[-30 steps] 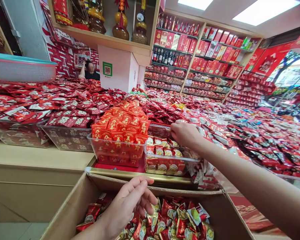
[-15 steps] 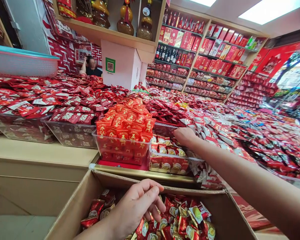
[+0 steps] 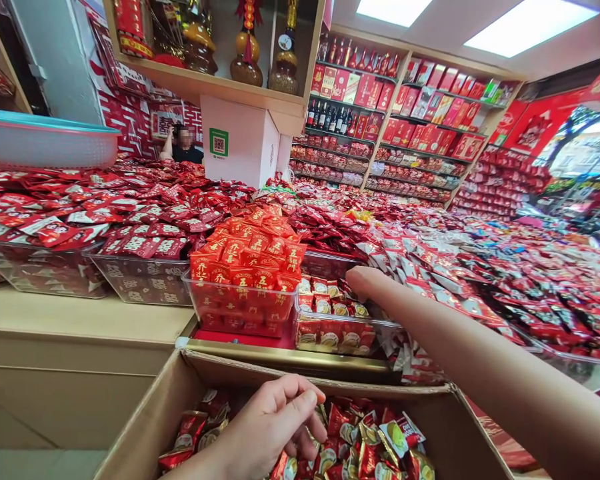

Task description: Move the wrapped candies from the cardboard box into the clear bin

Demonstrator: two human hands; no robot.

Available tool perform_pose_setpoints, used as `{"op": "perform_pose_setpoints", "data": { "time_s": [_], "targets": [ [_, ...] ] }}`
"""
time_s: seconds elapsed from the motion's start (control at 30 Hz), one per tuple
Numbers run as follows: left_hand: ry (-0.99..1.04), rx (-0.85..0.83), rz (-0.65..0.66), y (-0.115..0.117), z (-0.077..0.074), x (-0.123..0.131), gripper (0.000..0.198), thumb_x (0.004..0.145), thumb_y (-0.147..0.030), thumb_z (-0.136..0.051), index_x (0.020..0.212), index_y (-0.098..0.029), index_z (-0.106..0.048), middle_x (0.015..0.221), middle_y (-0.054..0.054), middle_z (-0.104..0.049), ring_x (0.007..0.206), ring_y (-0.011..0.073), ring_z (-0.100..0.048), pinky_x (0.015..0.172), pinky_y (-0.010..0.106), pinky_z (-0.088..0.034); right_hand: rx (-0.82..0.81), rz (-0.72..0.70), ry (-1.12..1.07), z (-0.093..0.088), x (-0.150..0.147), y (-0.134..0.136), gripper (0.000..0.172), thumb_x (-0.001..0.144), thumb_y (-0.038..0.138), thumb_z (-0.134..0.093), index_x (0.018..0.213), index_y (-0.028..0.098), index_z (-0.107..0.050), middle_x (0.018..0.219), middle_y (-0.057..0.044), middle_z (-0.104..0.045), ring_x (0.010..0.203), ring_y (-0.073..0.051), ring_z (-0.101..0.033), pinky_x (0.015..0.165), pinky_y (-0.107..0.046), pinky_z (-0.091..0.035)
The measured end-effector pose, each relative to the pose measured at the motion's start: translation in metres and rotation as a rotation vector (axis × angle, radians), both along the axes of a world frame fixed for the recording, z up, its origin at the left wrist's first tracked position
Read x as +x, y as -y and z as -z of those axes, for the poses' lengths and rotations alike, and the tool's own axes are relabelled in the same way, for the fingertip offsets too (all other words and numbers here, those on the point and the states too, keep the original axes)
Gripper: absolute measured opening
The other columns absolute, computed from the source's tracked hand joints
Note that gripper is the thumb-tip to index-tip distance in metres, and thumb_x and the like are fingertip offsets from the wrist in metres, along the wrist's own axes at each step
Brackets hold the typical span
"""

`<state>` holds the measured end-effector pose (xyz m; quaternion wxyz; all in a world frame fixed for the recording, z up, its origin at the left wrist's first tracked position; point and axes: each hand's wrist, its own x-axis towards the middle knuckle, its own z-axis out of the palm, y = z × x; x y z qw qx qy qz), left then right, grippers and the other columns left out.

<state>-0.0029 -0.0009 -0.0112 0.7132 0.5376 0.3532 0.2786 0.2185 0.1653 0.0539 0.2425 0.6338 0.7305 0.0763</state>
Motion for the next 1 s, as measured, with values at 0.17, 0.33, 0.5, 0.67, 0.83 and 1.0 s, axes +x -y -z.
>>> {"op": "perform_pose_setpoints", "data": {
  "time_s": [0.17, 0.33, 0.5, 0.67, 0.83, 1.0],
  "targets": [
    [-0.007, -0.01, 0.017, -0.002, 0.004, 0.0, 0.029, 0.079, -0.042, -0.045, 0.085, -0.014, -0.052, 0.065, 0.002, -0.062, 0.05, 0.0086, -0.054, 0.044, 0.018, -0.028, 0.041, -0.022, -0.019, -0.002, 0.001, 0.003, 0.023, 0.08, 0.029, -0.048, 0.096, 0.013, -0.055, 0.096, -0.006, -0.059, 0.085, -0.016, -0.057, 0.071, -0.034, -0.047],
    [-0.029, -0.013, 0.04, -0.001, 0.0, 0.0, 0.031, 0.078, -0.044, -0.047, 0.084, -0.014, -0.051, 0.066, 0.002, -0.062, 0.051, 0.0093, -0.055, 0.045, 0.018, -0.028, 0.16, -0.056, -0.054, -0.012, -0.003, 0.009, 0.025, 0.08, 0.023, -0.045, 0.098, 0.011, -0.057, 0.097, -0.016, -0.06, 0.09, -0.023, -0.056, 0.071, -0.034, -0.046],
    [-0.048, -0.014, 0.041, 0.0, -0.003, 0.0, 0.034, 0.076, -0.047, -0.048, 0.084, -0.014, -0.051, 0.068, 0.004, -0.063, 0.052, 0.0106, -0.055, 0.046, 0.019, -0.028, 0.21, -0.107, -0.092, -0.007, -0.013, 0.01, 0.027, 0.077, 0.017, -0.041, 0.096, 0.013, -0.059, 0.097, -0.016, -0.061, 0.092, -0.025, -0.056, 0.071, -0.032, -0.044],
    [-0.045, -0.016, 0.038, -0.001, 0.0, 0.0, 0.035, 0.075, -0.048, -0.048, 0.084, -0.014, -0.051, 0.067, 0.003, -0.063, 0.051, 0.0099, -0.055, 0.044, 0.018, -0.027, 0.114, -0.13, -0.112, 0.004, -0.017, 0.002, 0.025, 0.066, 0.02, -0.055, 0.09, 0.014, -0.062, 0.09, -0.012, -0.064, 0.085, -0.022, -0.059, 0.063, -0.024, -0.044],
    [-0.069, -0.029, 0.04, -0.002, 0.002, 0.001, 0.039, 0.071, -0.052, -0.05, 0.082, -0.014, -0.051, 0.065, 0.003, -0.062, 0.048, 0.0096, -0.054, 0.043, 0.018, -0.026, 0.013, -0.151, -0.115, 0.001, -0.016, -0.001, 0.034, 0.055, 0.029, -0.066, 0.086, 0.014, -0.063, 0.089, -0.008, -0.065, 0.084, -0.021, -0.059, 0.062, -0.022, -0.043],
    [-0.097, -0.038, 0.037, -0.003, 0.005, 0.003, 0.043, 0.067, -0.056, -0.052, 0.082, -0.015, -0.051, 0.064, 0.002, -0.062, 0.047, 0.0102, -0.054, 0.043, 0.019, -0.026, -0.027, -0.123, -0.106, -0.008, -0.016, -0.001, 0.028, 0.059, 0.022, -0.066, 0.084, 0.011, -0.063, 0.087, -0.009, -0.064, 0.083, -0.019, -0.058, 0.068, -0.024, -0.043]
  ]
}}
